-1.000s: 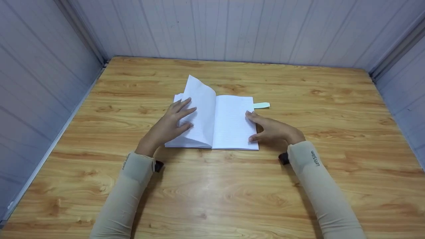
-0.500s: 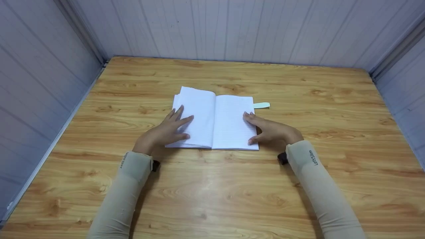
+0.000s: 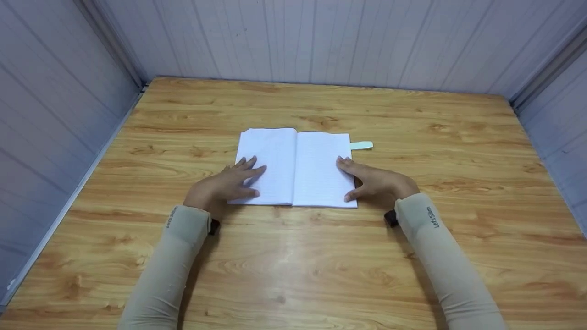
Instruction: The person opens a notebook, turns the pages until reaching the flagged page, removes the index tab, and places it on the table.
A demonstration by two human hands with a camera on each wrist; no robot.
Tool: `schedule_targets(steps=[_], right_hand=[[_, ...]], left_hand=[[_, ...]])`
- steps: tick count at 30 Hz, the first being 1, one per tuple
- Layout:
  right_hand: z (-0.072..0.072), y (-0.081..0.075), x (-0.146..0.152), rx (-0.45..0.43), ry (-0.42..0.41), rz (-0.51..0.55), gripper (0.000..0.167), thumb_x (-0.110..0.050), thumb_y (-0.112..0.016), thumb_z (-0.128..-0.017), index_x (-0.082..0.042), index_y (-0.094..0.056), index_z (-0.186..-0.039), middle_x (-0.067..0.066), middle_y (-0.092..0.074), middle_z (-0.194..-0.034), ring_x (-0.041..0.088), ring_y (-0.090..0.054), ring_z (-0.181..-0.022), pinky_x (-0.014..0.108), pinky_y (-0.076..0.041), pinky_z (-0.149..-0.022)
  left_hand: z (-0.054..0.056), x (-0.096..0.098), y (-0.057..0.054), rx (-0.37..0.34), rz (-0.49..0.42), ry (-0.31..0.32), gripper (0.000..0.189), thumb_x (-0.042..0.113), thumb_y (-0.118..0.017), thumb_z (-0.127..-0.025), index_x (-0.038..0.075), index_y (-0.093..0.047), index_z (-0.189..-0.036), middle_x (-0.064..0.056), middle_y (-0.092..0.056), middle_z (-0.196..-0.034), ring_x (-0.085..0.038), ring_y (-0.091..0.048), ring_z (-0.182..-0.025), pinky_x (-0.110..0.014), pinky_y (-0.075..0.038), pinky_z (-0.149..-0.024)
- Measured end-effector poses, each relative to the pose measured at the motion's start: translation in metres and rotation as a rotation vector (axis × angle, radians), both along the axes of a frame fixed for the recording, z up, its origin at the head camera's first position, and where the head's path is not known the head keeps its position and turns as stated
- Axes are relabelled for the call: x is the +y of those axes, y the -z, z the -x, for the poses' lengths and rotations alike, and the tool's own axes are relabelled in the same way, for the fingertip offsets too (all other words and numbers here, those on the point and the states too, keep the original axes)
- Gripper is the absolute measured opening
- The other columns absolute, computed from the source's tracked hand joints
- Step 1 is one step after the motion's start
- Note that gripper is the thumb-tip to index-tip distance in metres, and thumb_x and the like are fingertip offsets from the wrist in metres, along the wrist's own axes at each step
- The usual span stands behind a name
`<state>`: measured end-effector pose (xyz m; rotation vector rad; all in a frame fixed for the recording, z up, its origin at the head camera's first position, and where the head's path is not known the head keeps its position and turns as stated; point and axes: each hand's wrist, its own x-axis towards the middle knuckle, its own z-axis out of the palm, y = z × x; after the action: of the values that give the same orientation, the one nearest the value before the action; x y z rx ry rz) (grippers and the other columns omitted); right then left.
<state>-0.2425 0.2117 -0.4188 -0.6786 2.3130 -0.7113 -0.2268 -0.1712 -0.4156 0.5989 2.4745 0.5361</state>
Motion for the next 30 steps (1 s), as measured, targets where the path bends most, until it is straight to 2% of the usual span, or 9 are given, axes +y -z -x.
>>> schedule_targets(steps=[10,17,24,30], right_hand=[[0.0031,-0.0008,0.0000,-0.005,-0.023,-0.067,0.105,-0.035,-0.074,-0.082,-0.020,-0.001,-0.155,-0.004,0.011,-0.162,0.018,0.011,-0.149,0.047,-0.004,-0.121],[0.0054,0.0009,0.0016,-0.013,-0.051,-0.053,0.108,-0.034,-0.076,-0.079,-0.019,0.000,-0.155,-0.004,0.012,-0.162,0.019,0.012,-0.149,0.048,-0.003,-0.121],[0.0055,-0.0001,0.0009,-0.014,-0.035,-0.058,0.108,-0.034,-0.076,-0.078,-0.021,-0.001,-0.155,-0.007,0.012,-0.162,0.017,0.012,-0.149,0.048,-0.003,-0.121],[0.0048,-0.0004,-0.0006,-0.013,-0.036,-0.069,0.107,-0.033,-0.076,-0.078,-0.019,-0.002,-0.155,-0.006,0.011,-0.162,0.018,0.012,-0.149,0.047,-0.003,-0.121]], left_hand=[[-0.0013,-0.0060,-0.0025,-0.050,-0.001,-0.056,0.068,0.030,-0.058,-0.096,0.028,-0.021,-0.153,-0.001,0.004,-0.163,-0.028,0.010,-0.150,-0.057,-0.002,-0.118],[-0.0025,-0.0088,-0.0022,-0.069,-0.064,-0.039,0.070,0.022,-0.059,-0.095,0.024,-0.020,-0.153,-0.003,0.005,-0.163,-0.029,0.010,-0.149,-0.053,-0.003,-0.120],[-0.0013,-0.0078,-0.0025,-0.075,-0.058,-0.074,0.070,0.021,-0.061,-0.094,0.026,-0.022,-0.153,0.000,0.005,-0.163,-0.027,0.011,-0.149,-0.054,0.000,-0.119],[-0.0020,-0.0086,-0.0016,-0.070,-0.047,-0.063,0.070,0.022,-0.060,-0.095,0.026,-0.021,-0.153,-0.001,0.005,-0.163,-0.028,0.010,-0.149,-0.053,-0.001,-0.120]])
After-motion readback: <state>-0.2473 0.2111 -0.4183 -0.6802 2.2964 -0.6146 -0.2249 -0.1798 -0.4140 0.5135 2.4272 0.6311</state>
